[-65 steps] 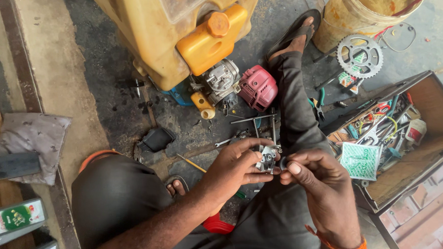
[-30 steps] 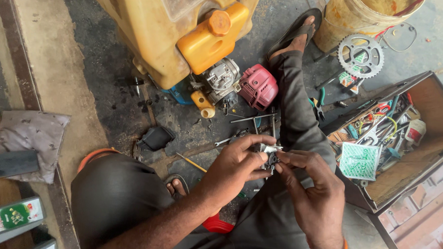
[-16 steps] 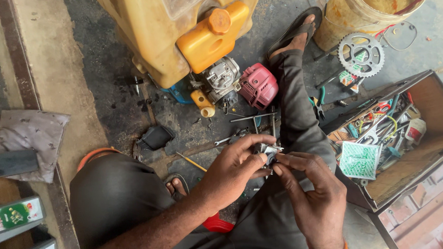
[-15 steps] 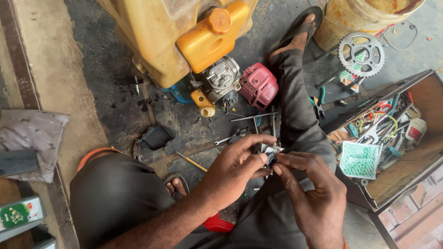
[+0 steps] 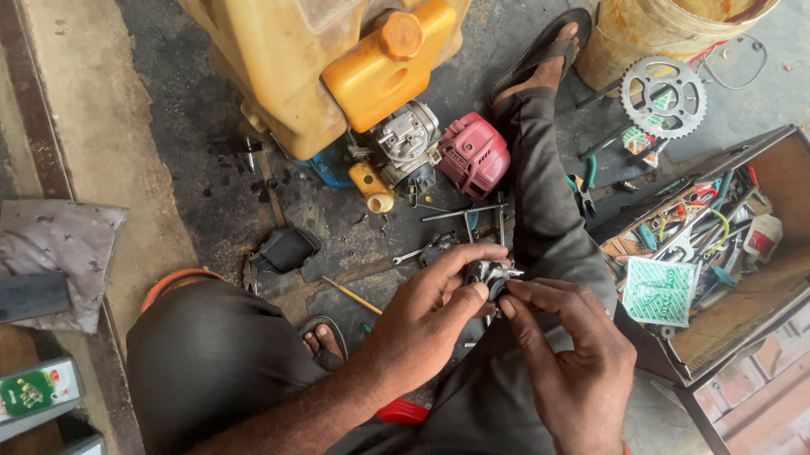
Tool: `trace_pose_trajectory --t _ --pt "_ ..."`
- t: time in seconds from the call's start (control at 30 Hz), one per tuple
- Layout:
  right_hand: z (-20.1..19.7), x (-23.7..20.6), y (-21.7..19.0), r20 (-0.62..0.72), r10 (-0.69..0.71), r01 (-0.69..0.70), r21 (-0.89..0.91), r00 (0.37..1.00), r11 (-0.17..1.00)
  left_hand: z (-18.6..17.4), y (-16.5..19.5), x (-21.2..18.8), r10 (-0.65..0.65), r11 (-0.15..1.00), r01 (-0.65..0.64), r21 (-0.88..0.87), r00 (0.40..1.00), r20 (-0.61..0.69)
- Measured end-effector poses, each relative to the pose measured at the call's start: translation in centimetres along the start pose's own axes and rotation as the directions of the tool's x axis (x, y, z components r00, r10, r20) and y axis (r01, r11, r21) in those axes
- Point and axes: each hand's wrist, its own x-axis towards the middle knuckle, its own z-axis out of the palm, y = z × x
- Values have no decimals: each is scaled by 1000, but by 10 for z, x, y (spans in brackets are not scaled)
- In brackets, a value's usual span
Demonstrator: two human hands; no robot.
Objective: The person disassembles a small carburetor using a screwdriver and a long yellow tool, removes a black rubber gasket, and reassembles the unit. The person handles the carburetor body, screws, and gasket throughout the process.
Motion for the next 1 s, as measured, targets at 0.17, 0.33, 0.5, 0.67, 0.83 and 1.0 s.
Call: trace_pose_trajectory --t 0.17,0.33,0.5,0.67,0.83,1.0 --pt "1 -2 -2 -6 1 -1 -45 1000 999 2 -1 1 -36 997 38 -72 999 28" --pt "1 -3 1 -5 -9 9 19 1000 1000 2 -7 6 4 966 16 -258 997 76" --pt "-3 -7 10 46 76 -82 153 996 985 4 -12 7 42 935 -8 -355 995 86" --pt "-7 -10 22 98 161 -185 318 982 930 5 -11 6 38 934 6 -357 993 115" --pt "-8 -11 26 119 201 -233 426 972 874 8 -8 5 67 933 -18 -358 990 123" --pt "-9 -11 27 125 209 -242 389 970 889 8 -7 4 59 941 -15 -339 991 119"
